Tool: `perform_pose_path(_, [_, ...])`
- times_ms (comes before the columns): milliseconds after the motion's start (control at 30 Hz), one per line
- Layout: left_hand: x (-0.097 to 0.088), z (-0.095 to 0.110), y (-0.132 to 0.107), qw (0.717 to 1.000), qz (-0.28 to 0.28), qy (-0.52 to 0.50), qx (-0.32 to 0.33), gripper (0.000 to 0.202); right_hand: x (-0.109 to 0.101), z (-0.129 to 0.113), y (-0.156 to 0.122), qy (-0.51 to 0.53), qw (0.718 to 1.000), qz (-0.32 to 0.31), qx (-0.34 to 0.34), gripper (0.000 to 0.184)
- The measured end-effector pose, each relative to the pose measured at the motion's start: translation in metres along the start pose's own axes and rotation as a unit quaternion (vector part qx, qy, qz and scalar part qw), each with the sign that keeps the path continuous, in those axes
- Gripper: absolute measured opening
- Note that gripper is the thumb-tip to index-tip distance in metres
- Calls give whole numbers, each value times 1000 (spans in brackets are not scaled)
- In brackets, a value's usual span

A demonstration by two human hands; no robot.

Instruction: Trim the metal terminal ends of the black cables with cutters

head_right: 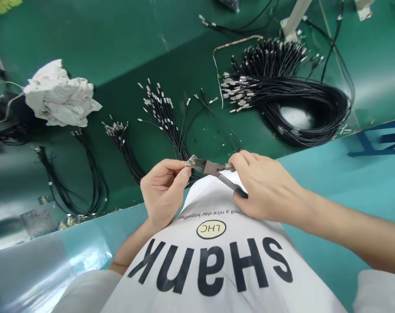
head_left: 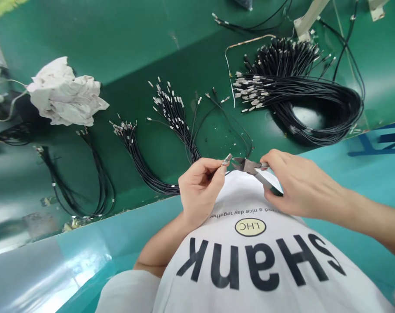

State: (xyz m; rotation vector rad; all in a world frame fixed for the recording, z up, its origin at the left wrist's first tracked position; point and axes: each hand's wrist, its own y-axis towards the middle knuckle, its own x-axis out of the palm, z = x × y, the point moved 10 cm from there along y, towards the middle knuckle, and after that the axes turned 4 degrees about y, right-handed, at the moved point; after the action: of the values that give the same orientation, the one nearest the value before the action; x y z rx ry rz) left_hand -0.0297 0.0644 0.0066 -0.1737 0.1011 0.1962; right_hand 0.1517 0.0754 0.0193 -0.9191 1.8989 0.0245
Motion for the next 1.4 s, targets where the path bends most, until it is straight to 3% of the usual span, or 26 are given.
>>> perform_pose_path(167, [3,7,-1,999,-12,30,26,4,-7,-9,4,-122,992,32,-18,25])
perform_pose_path(400, [2,8,-3,997,-16,71,33,3,-15,-17,3,-192,981,35,-13,13])
perform_pose_path(500, [4,8,-3,995,-24,87,38,3,-10,-12,2,-149,989,-12,1,12])
perform_pose_path(633, [3,6,-2,996,-27,86,28,5,11,2,1,51,988,-140,39,14])
perform_pose_path(800, [2,5,2,998,-29,57,9,6,32,5,1,311,927,-199,63,13])
perform_pose_path(967, [3,5,7,999,-32,36,-4,7,50,-4,0,520,822,-215,86,18])
perform_pose_path(1267, [3,-3,12,999,-32,26,-30,8,56,-13,1,625,742,-223,97,25])
perform_pose_path(1400, [2,-6,13,999,-28,12,-43,7,60,-18,0,671,690,-253,99,30])
